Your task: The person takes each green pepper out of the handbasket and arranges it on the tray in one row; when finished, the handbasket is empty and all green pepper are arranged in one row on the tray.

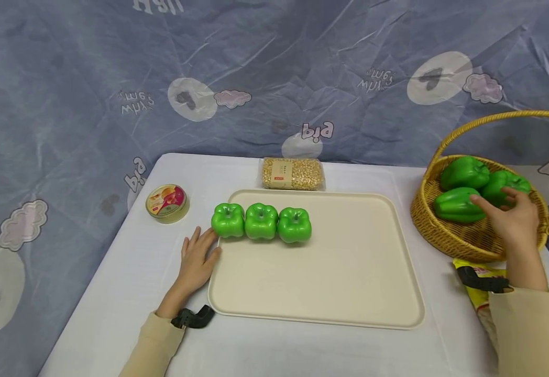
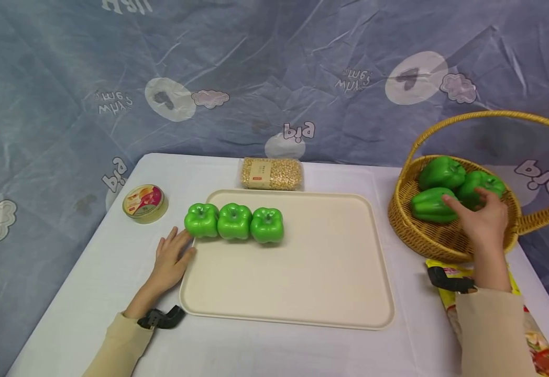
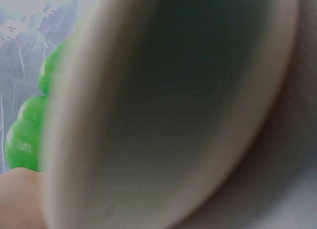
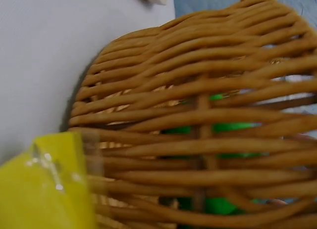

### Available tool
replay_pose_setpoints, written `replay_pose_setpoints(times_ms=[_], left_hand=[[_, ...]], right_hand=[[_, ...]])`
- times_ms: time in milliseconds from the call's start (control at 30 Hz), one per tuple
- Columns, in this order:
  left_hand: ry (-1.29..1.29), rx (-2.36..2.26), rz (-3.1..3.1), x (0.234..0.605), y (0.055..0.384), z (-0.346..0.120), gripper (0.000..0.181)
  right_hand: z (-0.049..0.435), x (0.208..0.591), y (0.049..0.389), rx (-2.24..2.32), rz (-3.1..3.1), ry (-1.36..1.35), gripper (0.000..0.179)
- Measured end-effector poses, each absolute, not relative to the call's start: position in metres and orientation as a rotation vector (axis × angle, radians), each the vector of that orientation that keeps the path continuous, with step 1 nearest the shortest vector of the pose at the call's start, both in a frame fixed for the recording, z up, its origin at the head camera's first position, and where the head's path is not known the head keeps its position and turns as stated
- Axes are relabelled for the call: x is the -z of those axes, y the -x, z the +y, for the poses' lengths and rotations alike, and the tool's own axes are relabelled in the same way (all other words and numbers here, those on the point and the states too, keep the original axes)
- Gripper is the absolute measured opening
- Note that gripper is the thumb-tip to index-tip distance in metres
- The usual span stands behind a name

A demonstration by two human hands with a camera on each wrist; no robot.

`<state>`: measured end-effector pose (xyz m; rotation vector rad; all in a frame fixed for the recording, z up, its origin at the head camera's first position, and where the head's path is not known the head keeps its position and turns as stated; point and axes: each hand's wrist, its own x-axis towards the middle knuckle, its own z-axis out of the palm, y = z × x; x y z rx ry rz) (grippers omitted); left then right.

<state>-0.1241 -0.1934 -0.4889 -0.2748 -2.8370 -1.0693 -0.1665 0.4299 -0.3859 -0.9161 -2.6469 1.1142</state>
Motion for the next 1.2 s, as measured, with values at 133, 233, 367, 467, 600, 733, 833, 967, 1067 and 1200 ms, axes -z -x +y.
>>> replay_pose_setpoints(times_ms=[133, 233, 367, 467, 600, 733, 833, 967, 1067, 1200], left_hand=[[0.272, 1.08, -2.831, 0.489, 0.124, -0.193, 0.045], [0.272, 1.079, -2.829, 0.488, 0.124, -0.193, 0.046], [0.271, 1.068, -2.832, 0.489, 0.125, -0.193, 0.046], [0.272, 1.066, -2.836, 0.489, 0.125, -0.193, 0.046], [0.276, 1.062, -2.835, 0.49, 0.125, -0.193, 0.046], [0.274, 1.053, -2.838, 0.49, 0.124, -0.193, 0.046], [0.273, 1.056, -2.84, 0.491, 0.124, -0.194, 0.046], [0.272, 1.061, -2.838, 0.491, 0.123, -0.193, 0.045], [0.272, 1.063, -2.838, 0.49, 0.123, -0.193, 0.045], [0.275, 1.061, -2.835, 0.489, 0.123, -0.192, 0.045]], right_hand=[[0.438, 0.396, 0.172, -1.161, -2.675, 0.942, 0.095], [0.441, 0.399, 0.174, -1.181, -2.684, 0.934, 0.095], [0.442, 0.401, 0.175, -1.187, -2.715, 0.883, 0.094], [0.442, 0.401, 0.173, -1.209, -2.746, 0.851, 0.094], [0.442, 0.401, 0.173, -1.247, -2.821, 0.795, 0.097], [0.443, 0.403, 0.174, -1.254, -2.905, 0.73, 0.101], [0.443, 0.405, 0.175, -1.244, -2.934, 0.686, 0.101], [0.443, 0.407, 0.176, -1.244, -2.938, 0.65, 0.1], [0.443, 0.407, 0.175, -1.248, -2.935, 0.649, 0.1], [0.442, 0.405, 0.174, -1.237, -2.93, 0.646, 0.101]])
